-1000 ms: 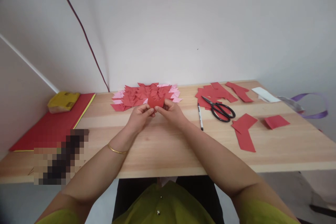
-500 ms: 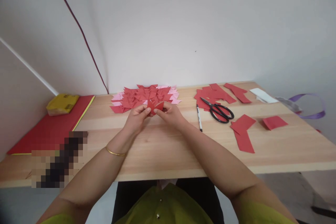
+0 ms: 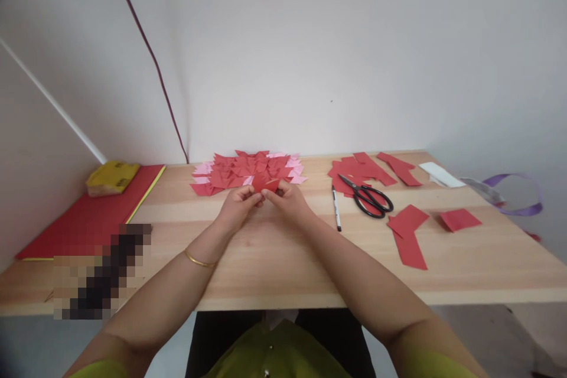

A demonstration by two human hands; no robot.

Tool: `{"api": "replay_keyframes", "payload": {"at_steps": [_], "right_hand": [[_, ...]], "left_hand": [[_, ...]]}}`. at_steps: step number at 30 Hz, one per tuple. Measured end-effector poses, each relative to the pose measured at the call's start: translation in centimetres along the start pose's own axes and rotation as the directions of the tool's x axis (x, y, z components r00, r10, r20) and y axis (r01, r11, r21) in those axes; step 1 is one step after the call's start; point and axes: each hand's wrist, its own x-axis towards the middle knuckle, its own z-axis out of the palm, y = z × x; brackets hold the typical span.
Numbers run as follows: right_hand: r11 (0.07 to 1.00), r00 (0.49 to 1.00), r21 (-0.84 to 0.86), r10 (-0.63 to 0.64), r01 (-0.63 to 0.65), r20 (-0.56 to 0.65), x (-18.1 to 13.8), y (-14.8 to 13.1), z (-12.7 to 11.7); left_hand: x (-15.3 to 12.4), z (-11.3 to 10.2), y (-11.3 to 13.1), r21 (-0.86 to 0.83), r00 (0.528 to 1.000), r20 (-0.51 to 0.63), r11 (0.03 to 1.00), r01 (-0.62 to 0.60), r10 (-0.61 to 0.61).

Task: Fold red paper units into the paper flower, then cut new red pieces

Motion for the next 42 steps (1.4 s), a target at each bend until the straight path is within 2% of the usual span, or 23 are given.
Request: {"api": "replay_keyframes", "payload": {"at_steps": [3,7,10,14,19,22,26,31,35,38,40,42], "right_hand": [[1.0,1.0,-0.021,-0.011,0.011,-0.001,-0.1,0.0,0.5],[0.997,0.999,-0.078,-0.006,0.002,-0.046,0.1,-0.5,1.0],[0.993,0.993,-0.095,0.058,-0.068,-0.102,0.6,-1.0,1.6],[0.989,0.975,0.004,0.144,-0.145,-0.167,1.3,-0.8,2.6],[0.989,0.999,0.142,0.031,-0.027,-0.025,1.0,-0.1,2.9],[0.991,1.0,0.131,-0.013,0.011,0.018,0.7,-0.3,2.3],[0.99,1.0,0.141,0.002,-0.006,0.026,0.9,-0.7,1.4],[0.974,0.994,0.211,0.057,-0.076,0.097,1.1,-0.5,0.6],[0.965,0.986,0.239,0.068,-0.103,0.149,1.0,-0.2,0.5],[0.96,0.993,0.262,0.074,-0.096,0.095,0.9,-0.1,0.6],[0.97,0.996,0.232,0.067,-0.078,0.054,1.0,-0.1,0.7],[0.98,0.996,0.187,0.054,-0.065,0.064,1.0,-0.3,0.7]], "left_hand": [[0.1,-0.2,-0.4,0.061,0.998,-0.018,0.996,-0.063,0.064],[0.3,-0.2,-0.6,0.037,0.994,-0.046,0.995,-0.097,0.098],[0.3,-0.1,-0.5,-0.02,0.993,-0.064,0.995,-0.098,0.097],[0.4,-0.2,-0.3,-0.069,0.986,-0.125,0.991,-0.116,0.107],[0.3,-0.3,-0.2,-0.153,0.988,-0.138,0.984,-0.089,0.068],[0.2,-0.2,-0.1,-0.211,0.995,-0.099,0.976,-0.052,0.032],[0.0,-0.2,0.3,-0.366,0.998,-0.007,0.929,0.056,-0.062],[-0.1,-0.7,0.8,-0.551,0.959,0.164,0.785,0.284,-0.232],[-0.1,-0.9,0.9,-0.588,0.939,0.207,0.733,0.343,-0.273],[-0.1,-0.7,0.8,-0.557,0.95,0.189,0.77,0.311,-0.248],[-0.1,-0.5,0.6,-0.516,0.97,0.139,0.822,0.242,-0.198],[0.0,-0.4,0.3,-0.471,0.987,0.072,0.868,0.16,-0.142]]}}
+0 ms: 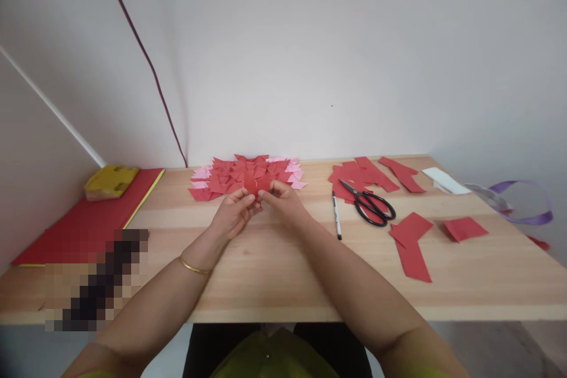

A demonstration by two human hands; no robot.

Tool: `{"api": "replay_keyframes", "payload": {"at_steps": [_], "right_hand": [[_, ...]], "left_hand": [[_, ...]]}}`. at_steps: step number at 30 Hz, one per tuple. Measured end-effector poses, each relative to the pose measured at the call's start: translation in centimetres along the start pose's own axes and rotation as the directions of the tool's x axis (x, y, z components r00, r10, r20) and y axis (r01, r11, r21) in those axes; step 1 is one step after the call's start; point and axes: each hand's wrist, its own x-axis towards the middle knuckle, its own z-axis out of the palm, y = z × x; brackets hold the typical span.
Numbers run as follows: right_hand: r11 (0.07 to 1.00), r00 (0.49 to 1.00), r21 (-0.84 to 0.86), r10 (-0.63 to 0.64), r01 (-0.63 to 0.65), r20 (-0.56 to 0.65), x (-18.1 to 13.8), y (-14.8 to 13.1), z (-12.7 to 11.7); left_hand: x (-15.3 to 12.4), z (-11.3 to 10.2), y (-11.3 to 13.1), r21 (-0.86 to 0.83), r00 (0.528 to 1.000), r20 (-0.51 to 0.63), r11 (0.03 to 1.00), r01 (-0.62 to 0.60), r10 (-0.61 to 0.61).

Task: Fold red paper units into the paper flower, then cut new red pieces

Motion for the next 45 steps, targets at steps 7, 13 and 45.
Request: {"api": "replay_keyframes", "payload": {"at_steps": [7,13,45], "right_hand": [[0.987,0.997,-0.138,-0.077,0.08,0.025,-0.24,-0.78,0.12],[0.959,0.999,-0.284,-0.023,0.014,-0.029,0.0,-0.53,-0.35],[0.969,0.992,-0.239,-0.089,0.065,-0.092,-0.18,-0.47,0.48]], "left_hand": [[0.12,0.09,-0.35,0.256,0.987,-0.039,0.957,-0.14,0.155],[0.16,-0.06,-0.29,0.286,0.982,-0.02,0.942,-0.176,0.19],[0.08,-0.22,-0.06,0.543,0.988,-0.025,0.832,-0.114,0.152]]}}
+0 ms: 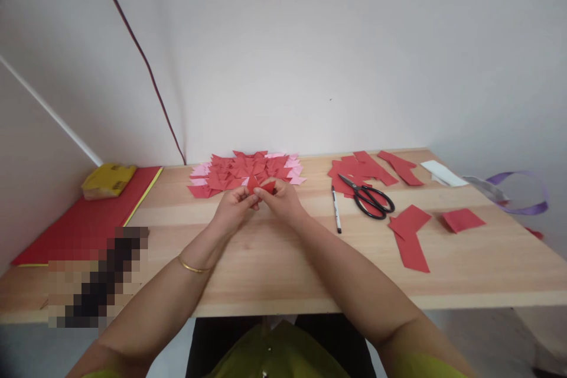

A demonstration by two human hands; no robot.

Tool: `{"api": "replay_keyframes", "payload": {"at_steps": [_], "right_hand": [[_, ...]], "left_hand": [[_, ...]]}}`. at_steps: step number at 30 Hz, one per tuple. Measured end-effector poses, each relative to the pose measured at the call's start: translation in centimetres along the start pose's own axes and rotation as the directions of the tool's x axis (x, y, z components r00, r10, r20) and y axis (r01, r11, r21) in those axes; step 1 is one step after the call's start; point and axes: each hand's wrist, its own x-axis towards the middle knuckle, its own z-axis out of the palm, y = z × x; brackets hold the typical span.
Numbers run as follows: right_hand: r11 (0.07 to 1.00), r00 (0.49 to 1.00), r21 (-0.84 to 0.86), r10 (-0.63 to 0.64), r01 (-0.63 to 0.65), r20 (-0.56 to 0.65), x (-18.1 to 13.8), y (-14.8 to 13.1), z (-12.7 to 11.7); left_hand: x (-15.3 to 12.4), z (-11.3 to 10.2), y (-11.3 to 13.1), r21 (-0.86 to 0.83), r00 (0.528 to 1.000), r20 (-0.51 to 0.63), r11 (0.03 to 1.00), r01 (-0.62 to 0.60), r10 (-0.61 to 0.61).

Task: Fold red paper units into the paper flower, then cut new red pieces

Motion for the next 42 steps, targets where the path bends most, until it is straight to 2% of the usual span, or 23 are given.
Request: {"api": "replay_keyframes", "payload": {"at_steps": [4,8,10,14,16,21,25,28,32,37,42], "right_hand": [[0.997,0.995,0.044,0.065,-0.068,0.074,0.3,-0.2,-0.8],[0.976,0.988,0.208,0.034,-0.065,0.149,0.6,-0.5,-2.1],[0.969,0.986,0.236,0.035,-0.073,0.161,0.7,-0.5,-2.4],[0.986,0.987,0.151,0.042,-0.066,0.158,0.6,-0.4,-2.2],[0.995,0.987,0.095,0.007,-0.022,0.159,0.5,-0.5,-2.1],[0.99,0.96,-0.058,-0.109,0.128,0.257,0.3,-1.0,-2.5],[0.903,0.913,-0.232,-0.291,0.36,0.287,0.5,-1.0,-3.0],[0.846,0.871,-0.284,-0.347,0.451,0.348,0.7,-0.8,-3.2],[0.86,0.881,-0.286,-0.317,0.423,0.351,0.7,-0.9,-3.3],[0.896,0.887,-0.233,-0.277,0.377,0.369,0.7,-1.3,-3.4],[0.941,0.899,-0.181,-0.197,0.285,0.39,0.8,-1.6,-3.6]], "left_hand": [[0.1,0.0,0.0,-0.159,0.999,-0.001,0.987,0.039,-0.039],[0.3,-0.2,0.0,-0.303,0.998,-0.012,0.951,0.053,-0.06],[0.3,-0.3,0.1,-0.311,0.998,-0.012,0.949,0.048,-0.054],[0.3,-0.1,0.3,-0.275,1.0,-0.007,0.961,0.026,-0.029],[0.2,-0.1,0.3,-0.273,0.999,-0.012,0.961,0.031,-0.035],[0.3,-0.3,0.1,-0.33,0.996,-0.013,0.941,0.077,-0.087],[0.4,-0.7,0.1,-0.342,0.994,0.029,0.933,0.112,-0.109],[0.3,-0.8,0.2,-0.331,0.988,0.078,0.932,0.149,-0.131],[0.2,-0.9,0.3,-0.298,0.984,0.114,0.941,0.163,-0.135],[0.1,-0.8,0.2,-0.255,0.991,0.076,0.959,0.123,-0.107],[-0.1,-0.6,0.6,-0.047,0.999,0.025,0.998,0.031,-0.03]]}}
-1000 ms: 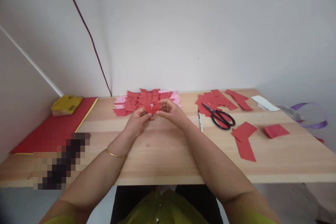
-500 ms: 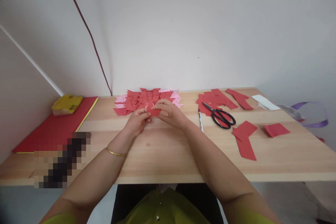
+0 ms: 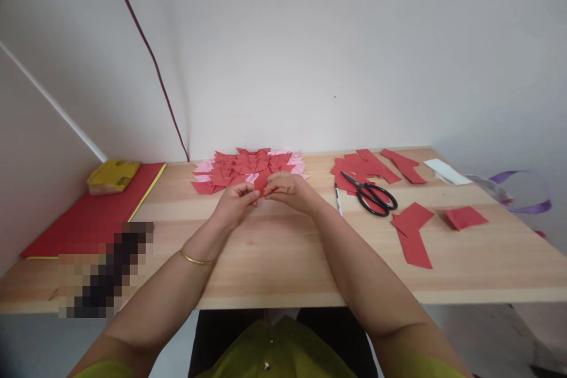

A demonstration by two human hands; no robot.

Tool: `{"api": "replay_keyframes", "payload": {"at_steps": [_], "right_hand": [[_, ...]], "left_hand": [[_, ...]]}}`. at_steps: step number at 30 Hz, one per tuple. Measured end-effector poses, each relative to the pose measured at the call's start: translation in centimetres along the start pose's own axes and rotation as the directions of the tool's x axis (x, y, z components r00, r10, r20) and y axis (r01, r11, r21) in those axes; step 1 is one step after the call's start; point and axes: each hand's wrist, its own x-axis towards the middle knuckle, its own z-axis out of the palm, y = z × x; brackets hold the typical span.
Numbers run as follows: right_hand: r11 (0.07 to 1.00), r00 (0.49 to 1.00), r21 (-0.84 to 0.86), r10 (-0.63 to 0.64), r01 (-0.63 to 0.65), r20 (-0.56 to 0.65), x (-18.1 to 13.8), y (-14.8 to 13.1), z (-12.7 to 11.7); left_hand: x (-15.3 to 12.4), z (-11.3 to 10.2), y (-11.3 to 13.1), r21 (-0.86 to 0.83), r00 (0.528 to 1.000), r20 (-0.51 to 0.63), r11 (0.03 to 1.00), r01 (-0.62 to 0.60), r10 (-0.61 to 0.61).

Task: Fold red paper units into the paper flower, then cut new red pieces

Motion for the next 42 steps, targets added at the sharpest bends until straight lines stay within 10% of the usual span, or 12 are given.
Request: {"api": "replay_keyframes", "payload": {"at_steps": [31,42], "right_hand": [[0.98,0.986,0.124,0.162,-0.155,-0.048,-0.5,0.1,-0.1],[0.983,0.985,0.075,0.17,-0.17,0.016,-0.5,-0.4,0.3]], "left_hand": [[-0.5,0.1,0.8,-0.24,0.981,0.143,0.956,0.166,-0.135],[-0.5,0.4,1.0,0.024,0.982,0.16,0.995,0.1,-0.103]]}}
